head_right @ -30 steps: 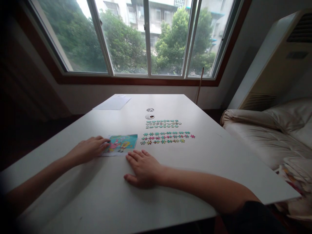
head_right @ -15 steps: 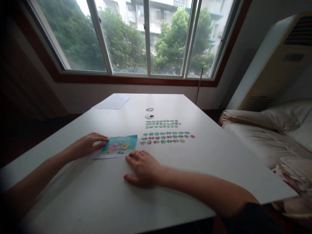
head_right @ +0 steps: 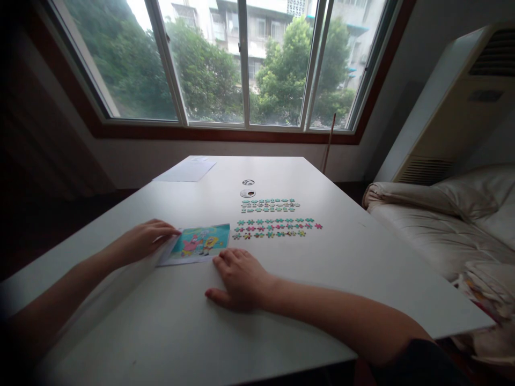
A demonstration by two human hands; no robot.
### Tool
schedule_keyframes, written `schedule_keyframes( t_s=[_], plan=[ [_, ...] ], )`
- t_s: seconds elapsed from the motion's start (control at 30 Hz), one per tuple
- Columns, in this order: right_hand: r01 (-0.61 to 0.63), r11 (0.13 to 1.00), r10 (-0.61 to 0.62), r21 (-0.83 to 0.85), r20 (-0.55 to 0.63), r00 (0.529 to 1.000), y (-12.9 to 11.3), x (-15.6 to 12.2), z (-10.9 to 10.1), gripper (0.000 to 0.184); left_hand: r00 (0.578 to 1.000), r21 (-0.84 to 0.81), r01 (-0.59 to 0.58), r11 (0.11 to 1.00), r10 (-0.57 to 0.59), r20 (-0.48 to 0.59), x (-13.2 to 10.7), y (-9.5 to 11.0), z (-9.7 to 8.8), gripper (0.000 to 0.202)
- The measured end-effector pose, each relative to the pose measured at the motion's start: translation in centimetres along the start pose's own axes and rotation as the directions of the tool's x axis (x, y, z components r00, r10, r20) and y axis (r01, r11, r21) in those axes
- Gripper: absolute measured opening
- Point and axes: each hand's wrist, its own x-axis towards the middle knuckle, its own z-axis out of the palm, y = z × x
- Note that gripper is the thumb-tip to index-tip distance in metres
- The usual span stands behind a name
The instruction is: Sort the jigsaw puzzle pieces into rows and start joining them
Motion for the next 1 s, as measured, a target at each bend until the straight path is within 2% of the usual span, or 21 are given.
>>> schedule_keyframes(
  t_s=[0.27,0.53,0.83,1.0],
  plan=[
    [0.062,0.997,-0.062,-0.049,0.001,0.998,0.1,0.4,-0.6,0.063,0.999,0.033,0.004,0.999,-0.005,0.034,0.2,0.8,-0.2,0.037],
    [0.09,0.992,-0.089,-0.09,0.008,0.996,0.3,0.6,-0.5,0.064,0.999,0.039,0.023,0.999,-0.025,0.038,0.2,0.8,-0.2,0.037],
    [0.11,0.988,-0.11,-0.105,0.004,0.994,0.0,0.3,-0.7,0.056,0.995,-0.111,0.045,0.993,-0.035,0.095,-0.1,-0.5,-0.3,0.04],
    [0.212,0.969,-0.205,-0.127,0.063,0.977,0.3,-0.1,-1.3,0.046,0.988,-0.173,0.039,0.984,-0.012,0.154,-0.5,0.0,-1.1,0.041]
  ],
)
